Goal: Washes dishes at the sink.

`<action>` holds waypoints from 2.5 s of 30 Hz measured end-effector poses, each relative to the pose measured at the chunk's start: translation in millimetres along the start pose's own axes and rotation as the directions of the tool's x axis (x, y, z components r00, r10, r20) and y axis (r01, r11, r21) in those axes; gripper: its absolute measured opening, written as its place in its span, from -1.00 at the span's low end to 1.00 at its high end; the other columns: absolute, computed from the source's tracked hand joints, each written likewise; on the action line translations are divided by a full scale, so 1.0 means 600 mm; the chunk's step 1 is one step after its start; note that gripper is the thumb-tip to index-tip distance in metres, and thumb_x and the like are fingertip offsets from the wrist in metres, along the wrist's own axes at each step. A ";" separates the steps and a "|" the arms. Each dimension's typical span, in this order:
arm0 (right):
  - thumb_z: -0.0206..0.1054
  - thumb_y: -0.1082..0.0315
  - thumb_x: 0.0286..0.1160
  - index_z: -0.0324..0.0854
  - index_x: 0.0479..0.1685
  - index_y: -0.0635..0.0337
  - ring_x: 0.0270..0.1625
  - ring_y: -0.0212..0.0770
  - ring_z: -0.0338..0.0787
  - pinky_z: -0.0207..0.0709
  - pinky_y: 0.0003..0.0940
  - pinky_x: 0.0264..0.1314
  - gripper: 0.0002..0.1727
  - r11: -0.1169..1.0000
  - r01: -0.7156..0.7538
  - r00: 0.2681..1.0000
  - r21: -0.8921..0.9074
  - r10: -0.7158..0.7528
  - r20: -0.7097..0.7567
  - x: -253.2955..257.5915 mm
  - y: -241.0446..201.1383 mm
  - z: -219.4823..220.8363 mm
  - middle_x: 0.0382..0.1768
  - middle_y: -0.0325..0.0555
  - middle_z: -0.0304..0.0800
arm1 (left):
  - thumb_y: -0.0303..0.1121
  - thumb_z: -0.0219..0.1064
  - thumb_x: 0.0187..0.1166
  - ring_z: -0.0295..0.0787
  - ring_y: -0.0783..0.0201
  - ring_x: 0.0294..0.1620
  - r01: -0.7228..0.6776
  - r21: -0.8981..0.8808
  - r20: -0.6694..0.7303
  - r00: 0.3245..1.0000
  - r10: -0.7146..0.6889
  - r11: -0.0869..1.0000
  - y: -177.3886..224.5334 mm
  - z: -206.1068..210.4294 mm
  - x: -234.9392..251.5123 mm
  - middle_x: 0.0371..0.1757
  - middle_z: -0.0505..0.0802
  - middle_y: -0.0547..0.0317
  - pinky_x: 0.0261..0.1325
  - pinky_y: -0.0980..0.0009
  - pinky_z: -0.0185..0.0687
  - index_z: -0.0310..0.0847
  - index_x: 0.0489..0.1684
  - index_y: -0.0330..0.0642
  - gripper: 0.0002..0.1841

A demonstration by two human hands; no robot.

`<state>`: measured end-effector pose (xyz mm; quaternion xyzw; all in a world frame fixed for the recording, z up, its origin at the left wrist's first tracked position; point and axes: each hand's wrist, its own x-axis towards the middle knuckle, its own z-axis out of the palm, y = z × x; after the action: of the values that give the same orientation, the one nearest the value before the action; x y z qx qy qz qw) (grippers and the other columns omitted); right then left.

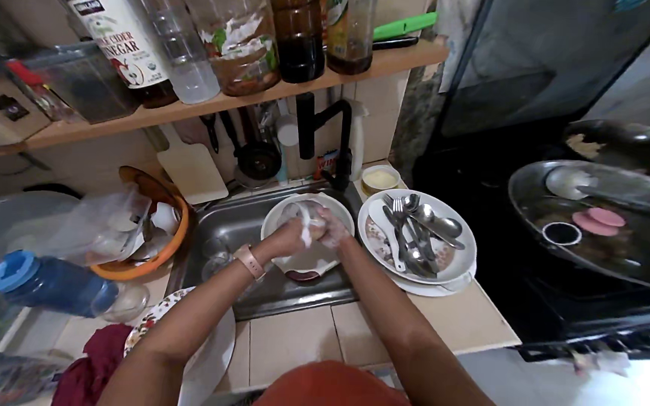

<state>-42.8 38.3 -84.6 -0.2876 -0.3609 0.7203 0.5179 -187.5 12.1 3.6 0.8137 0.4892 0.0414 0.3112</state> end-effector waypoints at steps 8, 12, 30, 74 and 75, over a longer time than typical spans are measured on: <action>0.00 0.13 0.77 0.46 0.34 0.16 -0.27 -0.34 0.73 0.68 -0.37 -0.19 -0.62 0.998 -0.051 0.998 -0.034 0.050 -0.021 0.006 0.009 0.013 -0.24 -0.18 0.74 | -0.56 0.38 0.54 0.67 -0.10 0.33 0.109 -0.109 -0.028 0.993 -0.113 0.988 0.007 0.009 -0.009 0.26 0.73 -0.39 0.49 0.02 0.48 0.51 0.36 -0.58 -0.57; -0.03 0.17 0.81 0.41 0.42 0.10 -0.27 -0.25 0.76 0.70 -0.32 -0.22 -0.62 0.999 -0.043 0.996 0.029 0.045 -0.071 0.007 0.018 0.029 -0.22 -0.09 0.74 | -0.63 0.17 0.66 0.62 0.36 -0.30 -0.023 -0.715 -0.257 0.938 -0.232 0.699 0.004 0.020 0.008 -0.11 0.76 0.06 -0.23 0.39 0.60 0.57 0.28 -0.34 -0.71; 0.76 -0.25 -0.22 0.52 0.34 0.11 -0.07 -0.04 0.90 0.83 -0.09 -0.06 0.01 0.945 0.129 0.991 0.301 -0.110 -0.081 -0.090 -0.054 -0.023 -0.05 0.02 0.87 | -0.42 0.44 0.56 0.83 0.00 0.07 -0.481 -0.103 -0.787 0.575 0.224 0.871 0.093 0.015 0.070 0.02 0.86 -0.23 0.27 0.07 0.68 0.74 0.01 -0.45 -0.76; -0.14 0.42 0.88 0.41 0.05 0.12 -0.40 -0.34 0.82 0.77 -0.44 -0.23 -0.80 0.939 -0.172 0.969 0.297 0.215 -0.119 -0.049 -0.001 -0.020 -0.41 -0.23 0.78 | -0.54 -0.02 0.83 0.64 0.31 0.20 0.007 -0.913 -0.185 0.884 -0.430 0.408 -0.051 0.134 0.035 0.33 0.66 -0.14 0.27 0.44 0.59 0.31 0.56 -0.44 -0.63; -0.15 0.40 0.88 0.44 0.03 0.13 -0.38 -0.32 0.83 0.77 -0.43 -0.21 -0.77 0.933 -0.151 0.973 0.327 0.199 -0.120 -0.044 0.007 -0.020 -0.40 -0.21 0.80 | -0.58 -0.10 0.83 0.65 0.37 0.06 -0.058 -0.930 -0.207 0.898 -0.387 0.364 -0.057 0.133 0.045 0.16 0.70 -0.07 0.17 0.51 0.60 0.37 0.47 -0.45 -0.66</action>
<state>-27.9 14.9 -93.4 -0.2860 -0.1738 0.7881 0.5166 -170.3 8.4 -85.7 0.4206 0.5149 0.4357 0.6067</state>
